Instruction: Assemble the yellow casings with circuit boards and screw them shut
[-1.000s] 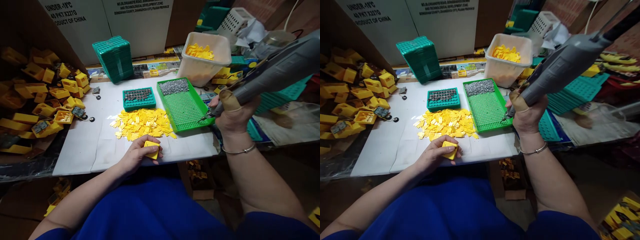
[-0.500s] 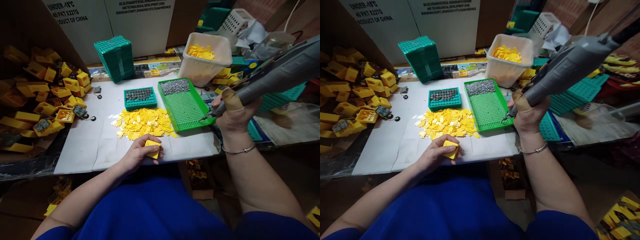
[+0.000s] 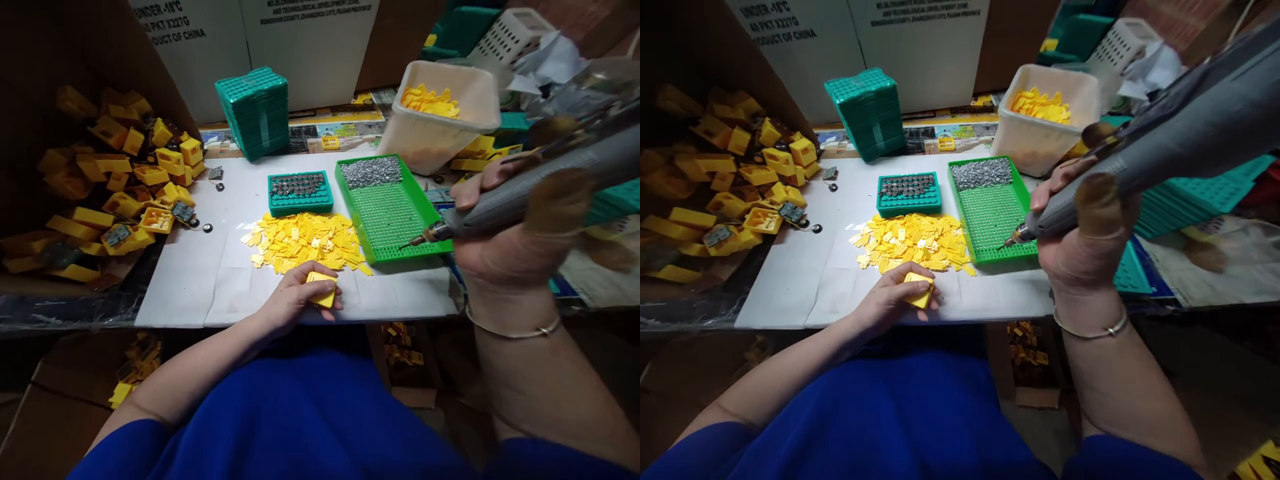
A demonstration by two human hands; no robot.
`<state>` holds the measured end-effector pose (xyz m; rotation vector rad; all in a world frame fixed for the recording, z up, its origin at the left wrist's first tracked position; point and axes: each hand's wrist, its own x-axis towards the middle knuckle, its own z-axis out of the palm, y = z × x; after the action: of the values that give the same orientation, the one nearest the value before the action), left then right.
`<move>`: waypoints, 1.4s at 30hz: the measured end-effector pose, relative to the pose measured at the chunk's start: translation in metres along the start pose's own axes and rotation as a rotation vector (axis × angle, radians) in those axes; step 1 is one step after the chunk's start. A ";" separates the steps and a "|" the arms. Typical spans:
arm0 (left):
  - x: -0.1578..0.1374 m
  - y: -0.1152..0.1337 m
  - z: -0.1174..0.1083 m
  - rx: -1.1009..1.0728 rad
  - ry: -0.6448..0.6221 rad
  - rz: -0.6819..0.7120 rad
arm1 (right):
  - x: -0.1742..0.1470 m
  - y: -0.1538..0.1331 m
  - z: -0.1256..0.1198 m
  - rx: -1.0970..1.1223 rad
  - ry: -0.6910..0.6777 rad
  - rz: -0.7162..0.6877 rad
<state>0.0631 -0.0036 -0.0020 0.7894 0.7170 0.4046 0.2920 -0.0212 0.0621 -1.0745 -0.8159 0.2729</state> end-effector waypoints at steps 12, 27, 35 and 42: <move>-0.012 0.001 -0.005 -0.026 -0.069 -0.012 | -0.048 -0.047 0.052 0.104 -0.273 0.195; -0.022 0.004 -0.012 0.020 -0.195 0.013 | -0.062 -0.044 0.060 0.105 -0.235 0.236; -0.022 0.003 -0.016 -0.033 -0.237 -0.005 | -0.065 -0.053 0.065 0.170 -0.239 0.269; -0.020 0.001 -0.015 -0.034 -0.246 -0.020 | -0.068 -0.061 0.073 0.264 -0.184 0.365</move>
<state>0.0382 -0.0070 -0.0007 0.7833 0.4868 0.2945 0.1823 -0.0398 0.0998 -0.9520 -0.7185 0.7764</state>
